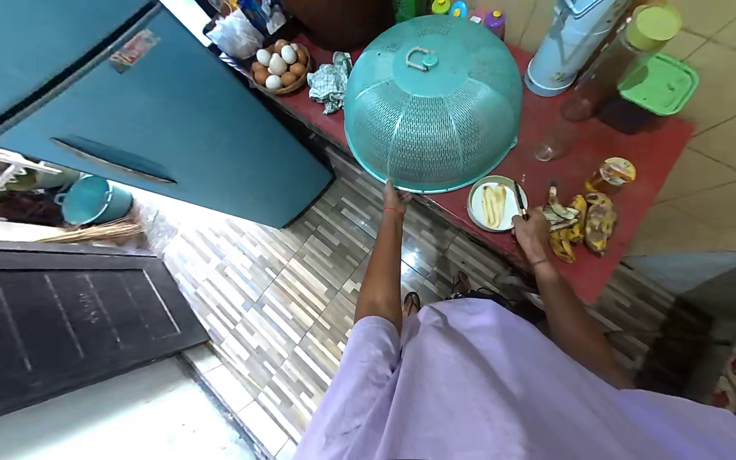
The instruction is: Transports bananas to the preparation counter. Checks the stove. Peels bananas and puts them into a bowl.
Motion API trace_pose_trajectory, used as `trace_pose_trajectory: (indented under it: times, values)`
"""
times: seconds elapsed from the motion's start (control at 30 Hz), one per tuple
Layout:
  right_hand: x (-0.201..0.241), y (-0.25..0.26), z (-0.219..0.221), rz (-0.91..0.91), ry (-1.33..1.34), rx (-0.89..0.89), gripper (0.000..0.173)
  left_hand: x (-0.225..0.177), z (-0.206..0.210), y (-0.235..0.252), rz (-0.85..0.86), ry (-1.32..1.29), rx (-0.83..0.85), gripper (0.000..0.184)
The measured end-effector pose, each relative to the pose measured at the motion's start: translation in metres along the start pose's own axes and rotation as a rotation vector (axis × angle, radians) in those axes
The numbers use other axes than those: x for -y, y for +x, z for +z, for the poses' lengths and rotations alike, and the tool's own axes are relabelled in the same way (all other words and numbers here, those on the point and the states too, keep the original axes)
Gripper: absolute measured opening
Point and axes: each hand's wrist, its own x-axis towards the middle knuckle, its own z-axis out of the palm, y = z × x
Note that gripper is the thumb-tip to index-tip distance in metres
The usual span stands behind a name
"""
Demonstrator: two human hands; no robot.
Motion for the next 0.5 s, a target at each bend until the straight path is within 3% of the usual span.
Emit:
trace_pose_trajectory:
  times: [0.23,0.5]
  values:
    - [-0.014,0.003,0.004,-0.055,0.043,-0.027,0.027,-0.038,-0.001,-0.047,0.174,-0.146,0.050,0.046]
    - [-0.027,0.005,0.014,-0.054,0.159,-0.059,0.030,-0.097,0.020,-0.106,0.356,-0.254,0.269,0.036]
